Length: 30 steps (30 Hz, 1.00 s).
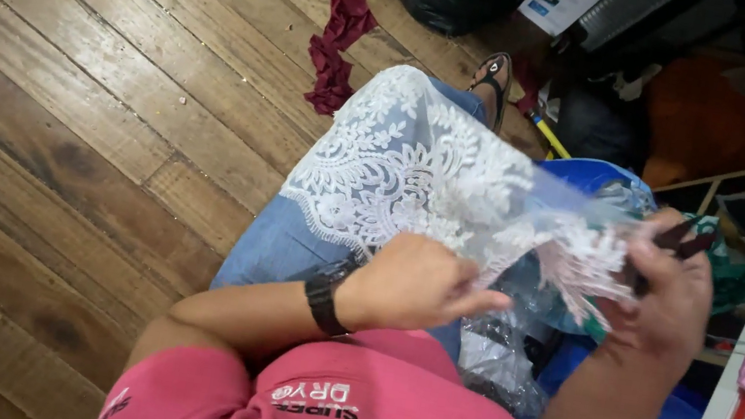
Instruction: Trimming excess mesh fabric from lace appliques using small scissors
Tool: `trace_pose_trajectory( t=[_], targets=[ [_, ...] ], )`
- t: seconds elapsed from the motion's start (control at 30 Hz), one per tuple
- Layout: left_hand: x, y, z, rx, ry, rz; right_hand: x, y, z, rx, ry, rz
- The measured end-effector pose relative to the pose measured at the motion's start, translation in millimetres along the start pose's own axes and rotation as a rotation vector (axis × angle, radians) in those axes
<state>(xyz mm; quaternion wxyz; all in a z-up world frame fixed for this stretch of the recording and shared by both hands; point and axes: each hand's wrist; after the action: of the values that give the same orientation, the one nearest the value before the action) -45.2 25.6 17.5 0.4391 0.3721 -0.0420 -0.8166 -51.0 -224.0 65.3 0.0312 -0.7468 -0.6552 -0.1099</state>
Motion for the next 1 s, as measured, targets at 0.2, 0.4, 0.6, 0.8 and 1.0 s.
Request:
trace_pose_trajectory(
  t=[0.2, 0.4, 0.6, 0.8, 1.0],
  targets=[
    [21.9, -16.3, -37.9, -0.36, -0.005, -0.651, 5.4, 4.1, -20.5, -0.035, 0.239, -0.238],
    [56.8, -27.8, -45.7, -0.27, -0.54, -0.778, -44.3, -1.5, 4.4, 0.252, 0.785, -0.254],
    [56.5, -33.7, -51.8, -0.329, -0.946, -0.031, -45.9, -10.0, 6.1, 0.239, 0.65, 0.135],
    [16.0, -37.1, -37.2, -0.216, -1.097, 0.016, -67.5, -18.1, 23.7, 0.181, 0.368, 0.161],
    [54.6, -65.9, -131.8, -0.107, -0.643, 0.106, -53.2, -36.3, 48.2, 0.239, 0.344, 0.066]
  ],
)
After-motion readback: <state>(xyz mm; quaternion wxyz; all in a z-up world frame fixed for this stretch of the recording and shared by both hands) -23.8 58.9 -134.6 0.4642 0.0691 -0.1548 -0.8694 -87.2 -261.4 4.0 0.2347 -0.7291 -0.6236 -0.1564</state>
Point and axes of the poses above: each hand's wrist, its own y-axis towards the middle knuckle, its own x-axis out of the palm, z = x × y, and after that the axes turned 4 degrees about -y, right-handed
